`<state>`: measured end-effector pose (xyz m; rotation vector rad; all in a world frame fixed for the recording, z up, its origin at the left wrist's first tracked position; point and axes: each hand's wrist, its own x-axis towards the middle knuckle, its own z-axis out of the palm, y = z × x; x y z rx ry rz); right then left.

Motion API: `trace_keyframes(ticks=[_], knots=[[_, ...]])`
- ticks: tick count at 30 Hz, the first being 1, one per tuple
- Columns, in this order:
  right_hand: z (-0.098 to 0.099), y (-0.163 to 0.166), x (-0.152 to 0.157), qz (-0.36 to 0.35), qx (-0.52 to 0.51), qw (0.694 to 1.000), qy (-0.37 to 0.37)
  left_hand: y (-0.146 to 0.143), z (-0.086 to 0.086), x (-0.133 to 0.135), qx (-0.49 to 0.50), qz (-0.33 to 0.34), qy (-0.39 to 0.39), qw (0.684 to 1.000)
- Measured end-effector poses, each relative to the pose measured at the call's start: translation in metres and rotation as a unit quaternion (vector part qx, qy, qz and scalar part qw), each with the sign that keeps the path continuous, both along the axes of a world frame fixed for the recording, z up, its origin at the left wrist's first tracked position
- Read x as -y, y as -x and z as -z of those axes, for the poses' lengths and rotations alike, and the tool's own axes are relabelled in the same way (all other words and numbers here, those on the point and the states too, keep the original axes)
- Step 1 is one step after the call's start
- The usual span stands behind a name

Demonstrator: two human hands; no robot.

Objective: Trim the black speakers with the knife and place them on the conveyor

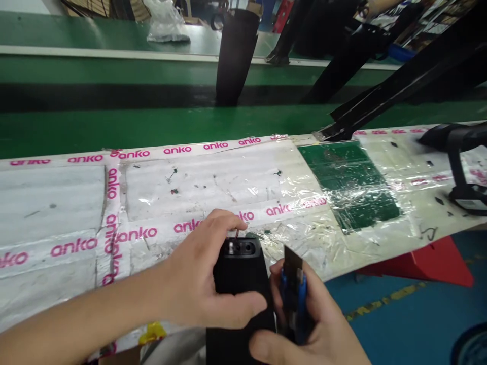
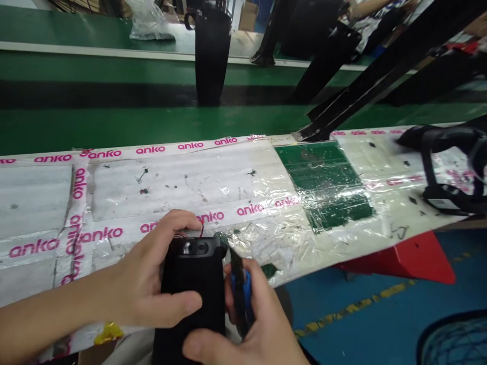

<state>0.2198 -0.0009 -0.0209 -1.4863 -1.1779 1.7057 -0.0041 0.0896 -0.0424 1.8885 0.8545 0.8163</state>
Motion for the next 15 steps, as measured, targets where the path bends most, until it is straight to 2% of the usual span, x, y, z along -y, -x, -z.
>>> trace_keyframes(ticks=[3,5,7,9,12,15], knots=[[0.014,-0.016,0.012,0.083,-0.028,0.995,0.042,0.013,0.009,-0.006,-0.009,0.061,0.053,0.997],[0.018,-0.03,0.017,0.108,-0.044,0.992,0.051,0.016,0.012,-0.008,-0.033,0.064,0.109,0.992],[0.019,-0.038,0.018,0.124,-0.062,0.988,0.065,0.013,0.012,-0.009,-0.047,0.064,0.13,0.988],[0.019,-0.039,0.017,0.142,-0.068,0.984,0.08,0.005,0.012,-0.009,-0.043,0.065,0.098,0.992],[0.018,-0.032,0.011,0.17,-0.084,0.978,0.091,-0.006,0.01,-0.006,0.019,0.049,0.022,0.998],[0.016,-0.02,0.007,0.18,-0.106,0.973,0.093,-0.011,0.003,0.0,0.07,0.008,0.042,0.997]])
